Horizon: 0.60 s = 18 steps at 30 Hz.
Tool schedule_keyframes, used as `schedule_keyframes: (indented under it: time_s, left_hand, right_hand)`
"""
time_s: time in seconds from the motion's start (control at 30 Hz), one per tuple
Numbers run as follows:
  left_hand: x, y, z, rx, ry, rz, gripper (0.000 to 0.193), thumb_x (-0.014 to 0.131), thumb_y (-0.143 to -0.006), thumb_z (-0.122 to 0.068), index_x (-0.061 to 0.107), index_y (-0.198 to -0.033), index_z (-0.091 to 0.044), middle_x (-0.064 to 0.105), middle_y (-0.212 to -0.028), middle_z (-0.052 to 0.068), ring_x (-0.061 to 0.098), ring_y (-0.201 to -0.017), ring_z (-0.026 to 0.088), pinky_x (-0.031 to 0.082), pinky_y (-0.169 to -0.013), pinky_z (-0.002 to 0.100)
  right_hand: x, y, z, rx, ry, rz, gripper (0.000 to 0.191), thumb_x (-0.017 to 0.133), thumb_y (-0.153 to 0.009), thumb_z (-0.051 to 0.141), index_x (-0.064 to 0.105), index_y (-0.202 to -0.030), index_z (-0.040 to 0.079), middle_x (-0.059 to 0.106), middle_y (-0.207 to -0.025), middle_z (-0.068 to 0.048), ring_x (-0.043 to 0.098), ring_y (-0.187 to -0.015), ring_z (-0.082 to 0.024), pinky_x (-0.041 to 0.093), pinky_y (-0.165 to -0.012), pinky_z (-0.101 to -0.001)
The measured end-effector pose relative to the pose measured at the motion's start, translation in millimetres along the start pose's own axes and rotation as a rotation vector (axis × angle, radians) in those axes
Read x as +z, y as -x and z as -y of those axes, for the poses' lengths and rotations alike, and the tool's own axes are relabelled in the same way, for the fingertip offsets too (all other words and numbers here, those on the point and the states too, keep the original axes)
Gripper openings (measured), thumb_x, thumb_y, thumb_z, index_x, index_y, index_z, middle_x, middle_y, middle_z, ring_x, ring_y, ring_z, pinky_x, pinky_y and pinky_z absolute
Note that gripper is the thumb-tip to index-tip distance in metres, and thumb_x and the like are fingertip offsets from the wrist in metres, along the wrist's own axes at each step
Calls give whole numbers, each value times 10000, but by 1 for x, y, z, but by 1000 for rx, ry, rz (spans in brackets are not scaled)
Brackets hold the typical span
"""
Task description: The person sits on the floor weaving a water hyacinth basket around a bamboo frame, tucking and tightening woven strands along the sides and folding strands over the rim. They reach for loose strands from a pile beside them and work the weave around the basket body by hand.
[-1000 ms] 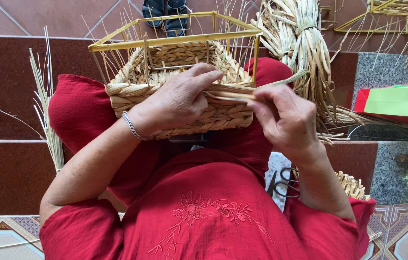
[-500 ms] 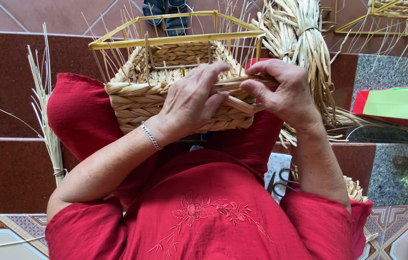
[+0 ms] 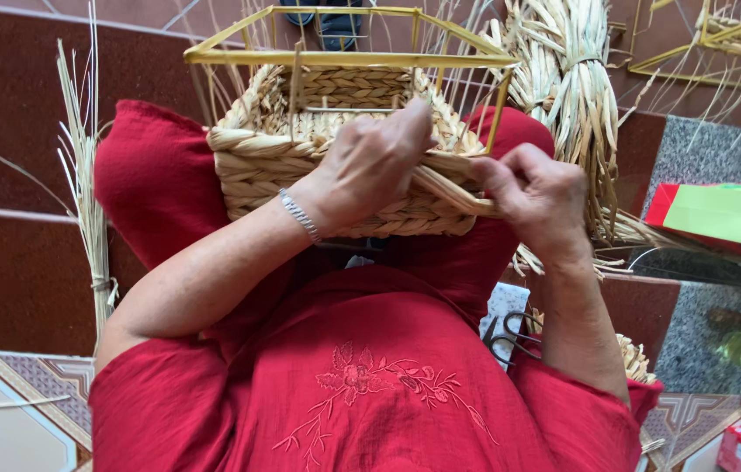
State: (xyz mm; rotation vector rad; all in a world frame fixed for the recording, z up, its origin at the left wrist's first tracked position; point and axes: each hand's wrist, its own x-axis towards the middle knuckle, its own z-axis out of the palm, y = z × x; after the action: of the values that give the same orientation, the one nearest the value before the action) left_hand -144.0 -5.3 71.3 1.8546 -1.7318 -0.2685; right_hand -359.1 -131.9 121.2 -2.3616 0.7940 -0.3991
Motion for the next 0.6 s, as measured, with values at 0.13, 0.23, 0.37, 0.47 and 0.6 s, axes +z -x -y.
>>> schedule_keyframes:
  time_s: [0.13, 0.23, 0.37, 0.47, 0.6]
  left_hand:
    - [0, -17, -12, 6, -1, -235, 227, 605, -945, -13, 558, -1167, -21, 697, -835, 121, 704, -662, 216, 545, -539, 335]
    - [-26, -12, -17, -29, 92, -321, 480, 681, -844, -139, 552, -1290, -19, 697, -883, 96, 733, -795, 265, 572, -627, 362]
    - [-76, 50, 3, 11, 207, -711, 261, 663, -1041, -134, 598, -1285, -67, 713, -1075, 68, 745, -892, 179, 598, -683, 303]
    - [-117, 141, 64, -235, 25, -935, 129, 663, -1065, -79, 656, -1185, -32, 740, -981, 78, 743, -803, 127, 594, -653, 264]
    - [-142, 271, 152, -853, -276, -885, 146, 779, -1046, -182, 714, -1086, -58, 728, -929, 88, 727, -786, 176, 625, -668, 322]
  right_hand:
    - [-8, -6, -19, 178, -95, 32, 322, 811, -1027, 296, 704, -885, 28, 660, -740, -64, 595, -663, -144, 468, -606, -287]
    - [-9, -17, -29, -236, 103, -6, 212, 783, -1063, 177, 724, -1026, -24, 710, -990, -117, 637, -972, -189, 511, -883, -324]
    - [-11, -29, -39, -131, -333, -67, 318, 728, -1115, 179, 602, -1287, -56, 647, -1242, -113, 636, -1037, -177, 541, -935, -265]
    - [-13, -37, -46, -245, -397, -111, 306, 693, -1166, 175, 600, -1270, -98, 663, -1221, -154, 656, -1086, -206, 549, -1019, -291]
    - [-1, -59, -38, -400, -326, -243, 246, 683, -1157, 146, 613, -1217, -82, 678, -1190, -154, 661, -1086, -212, 536, -1018, -300]
